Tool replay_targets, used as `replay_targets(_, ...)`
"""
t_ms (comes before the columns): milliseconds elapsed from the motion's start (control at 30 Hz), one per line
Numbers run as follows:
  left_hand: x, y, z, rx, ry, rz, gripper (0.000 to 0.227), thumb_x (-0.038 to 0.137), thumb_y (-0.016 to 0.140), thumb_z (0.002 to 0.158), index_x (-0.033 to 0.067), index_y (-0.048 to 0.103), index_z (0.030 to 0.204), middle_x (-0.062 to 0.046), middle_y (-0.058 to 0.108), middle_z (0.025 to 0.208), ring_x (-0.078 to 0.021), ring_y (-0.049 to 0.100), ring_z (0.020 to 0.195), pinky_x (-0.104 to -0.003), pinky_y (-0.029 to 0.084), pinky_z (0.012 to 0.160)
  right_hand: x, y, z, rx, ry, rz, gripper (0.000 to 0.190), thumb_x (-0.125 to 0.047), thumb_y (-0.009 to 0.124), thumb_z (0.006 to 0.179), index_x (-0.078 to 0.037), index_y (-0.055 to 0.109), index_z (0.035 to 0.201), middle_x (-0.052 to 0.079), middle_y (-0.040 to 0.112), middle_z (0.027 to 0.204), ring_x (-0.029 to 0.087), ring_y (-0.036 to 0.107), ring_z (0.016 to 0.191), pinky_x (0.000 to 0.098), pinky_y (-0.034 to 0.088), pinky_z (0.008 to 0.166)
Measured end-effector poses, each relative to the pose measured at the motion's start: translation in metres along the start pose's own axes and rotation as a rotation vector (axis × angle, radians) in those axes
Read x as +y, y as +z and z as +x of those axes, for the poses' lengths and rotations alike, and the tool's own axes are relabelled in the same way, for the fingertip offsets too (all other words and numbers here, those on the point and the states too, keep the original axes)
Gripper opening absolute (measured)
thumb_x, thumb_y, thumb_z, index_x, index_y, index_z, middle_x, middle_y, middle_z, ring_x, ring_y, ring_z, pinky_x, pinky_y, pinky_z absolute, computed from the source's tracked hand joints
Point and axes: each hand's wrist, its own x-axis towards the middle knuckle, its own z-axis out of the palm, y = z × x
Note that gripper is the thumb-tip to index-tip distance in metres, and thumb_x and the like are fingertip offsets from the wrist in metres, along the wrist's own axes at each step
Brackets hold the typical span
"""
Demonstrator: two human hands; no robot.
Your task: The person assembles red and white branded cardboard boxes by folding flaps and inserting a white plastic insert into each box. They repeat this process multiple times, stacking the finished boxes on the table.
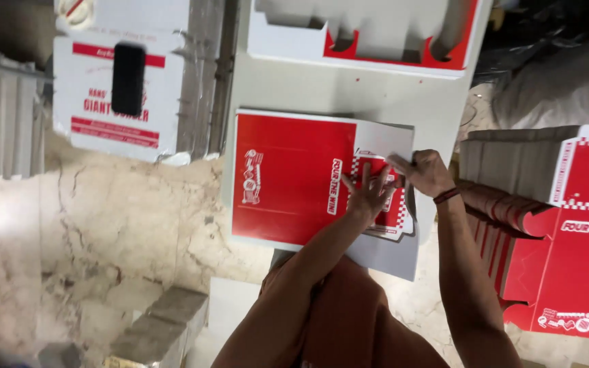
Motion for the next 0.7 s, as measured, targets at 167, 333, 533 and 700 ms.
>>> replay_targets(167, -0.002, -0.026, 0.024, -0.839, 0.088, 0.064, 0.100, 0.023, 0.075, 0.091, 0.0372, 0.008, 0.164, -0.012, -0.007, 0.173, -0.0566, 0.003, 0.154, -0.098, 0.021, 0.092, 0.088, -0.039, 0.078, 0.302, 0.005, -0.491, 0.079, -0.076, 0.074, 0.094, 0.003, 0.074, 0.100, 0.027, 0.072, 0.088, 0.042, 0.072, 0.092, 0.0524, 0.053, 0.079)
replay_targets(333, 0.000, -0.007, 0.024, -0.874, 0.055, -0.018, 0.090, 0.018, 0.070, 0.094, 0.0323, 0.014, 0.162, -0.016, 0.005, 0.171, -0.0560, 0.003, 0.154, -0.103, 0.012, 0.089, 0.061, -0.021, 0.028, 0.187, -0.319, -0.319, 0.051, -0.024, 0.059, 0.105, 0.014, 0.063, 0.071, 0.029, 0.055, 0.064, 0.040, 0.060, 0.065, 0.0446, 0.048, 0.069)
replay_targets(533, -0.007, -0.027, 0.027, -0.906, 0.065, -0.113, 0.087, 0.025, 0.069, 0.098, 0.0331, 0.011, 0.163, -0.012, -0.008, 0.172, -0.0558, -0.002, 0.154, -0.098, 0.014, 0.094, 0.167, -0.070, 0.004, 0.607, -0.154, -0.231, 0.020, -0.023, 0.062, 0.101, -0.006, 0.074, 0.101, 0.008, 0.066, 0.092, 0.027, 0.067, 0.081, 0.0392, 0.049, 0.068)
replay_targets(700, -0.041, -0.040, 0.010, -1.052, 0.140, -0.274, 0.080, 0.004, 0.066, 0.089, 0.0352, 0.037, 0.156, -0.002, -0.015, 0.170, -0.0475, -0.012, 0.155, -0.092, 0.018, 0.105, 0.237, 0.020, -0.122, 1.233, -0.290, -0.305, 0.050, -0.049, 0.068, 0.111, -0.002, 0.079, 0.102, 0.017, 0.081, 0.097, 0.030, 0.074, 0.089, 0.0479, 0.053, 0.073)
